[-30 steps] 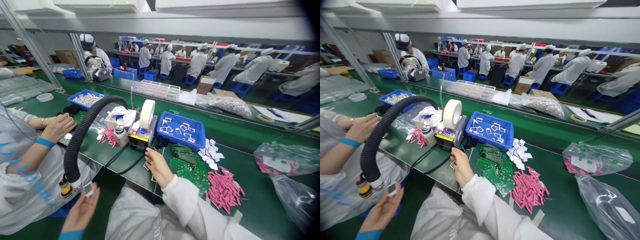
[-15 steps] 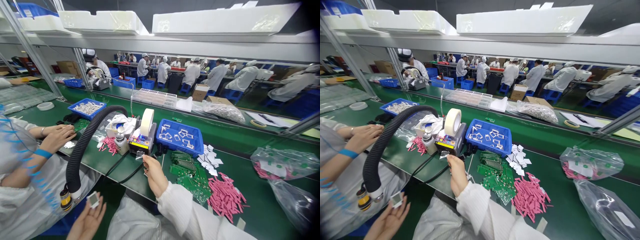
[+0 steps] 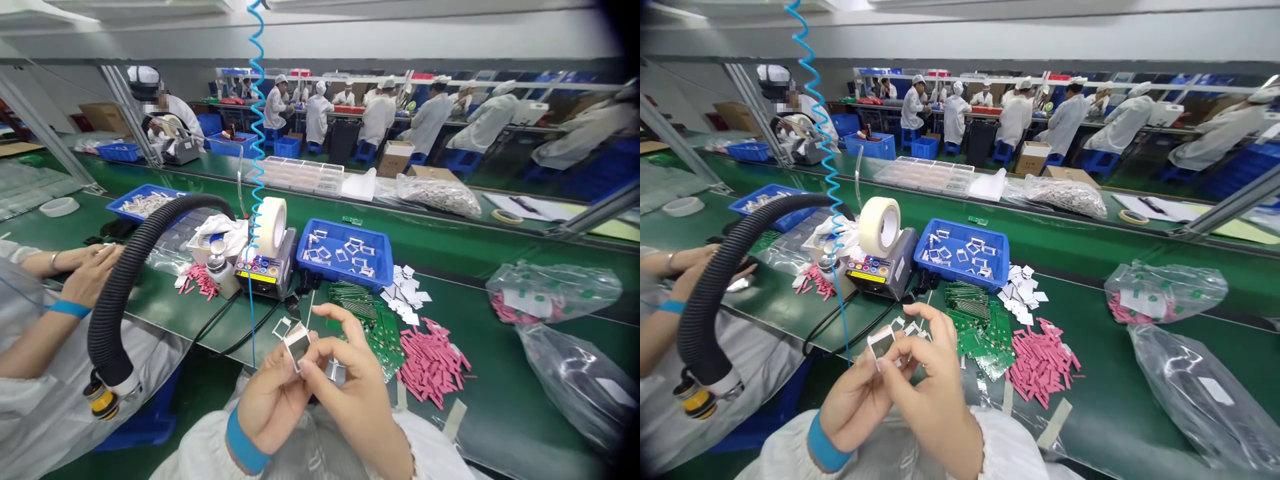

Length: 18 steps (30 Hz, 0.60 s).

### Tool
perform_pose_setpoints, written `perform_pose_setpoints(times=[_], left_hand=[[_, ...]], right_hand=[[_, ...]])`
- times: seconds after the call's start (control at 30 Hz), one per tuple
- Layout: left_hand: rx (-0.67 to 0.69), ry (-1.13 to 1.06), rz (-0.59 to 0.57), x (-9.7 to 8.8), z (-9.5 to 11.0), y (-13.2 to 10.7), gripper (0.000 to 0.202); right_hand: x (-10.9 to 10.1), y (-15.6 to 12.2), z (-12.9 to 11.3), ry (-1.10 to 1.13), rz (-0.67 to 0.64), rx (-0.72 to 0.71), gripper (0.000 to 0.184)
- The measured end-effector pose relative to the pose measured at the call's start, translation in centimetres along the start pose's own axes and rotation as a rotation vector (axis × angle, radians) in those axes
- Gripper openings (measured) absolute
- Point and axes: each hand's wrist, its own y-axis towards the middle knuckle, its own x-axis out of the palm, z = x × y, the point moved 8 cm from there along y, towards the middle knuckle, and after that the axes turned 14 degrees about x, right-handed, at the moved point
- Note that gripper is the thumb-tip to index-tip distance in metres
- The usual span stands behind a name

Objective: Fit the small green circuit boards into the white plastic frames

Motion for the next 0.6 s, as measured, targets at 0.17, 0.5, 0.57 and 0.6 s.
perform_pose_setpoints(times=[0.17, 0.5, 0.57, 0.6], left_hand=[[0.019, 0.059, 0.007, 0.0, -0.1, 0.3, 0.023], [0.017, 0.06, 0.041, -0.5, -0.1, 0.5, 0.022], [0.015, 0.067, 0.03, -0.5, -0.1, 0.6, 0.02], [0.014, 0.068, 0.028, -0.5, -0.1, 0.6, 0.02]], right_hand=[[-0.9, 0.5, 0.4, -0.005, 0.039, 0.022, 0.011], [-0.9, 1.5, 1.8, 0.102, -0.073, 0.201, 0.011], [-1.1, 1.6, 1.9, 0.067, -0.038, 0.188, 0.012], [-1.1, 1.7, 1.8, 0.053, -0.022, 0.18, 0.012]])
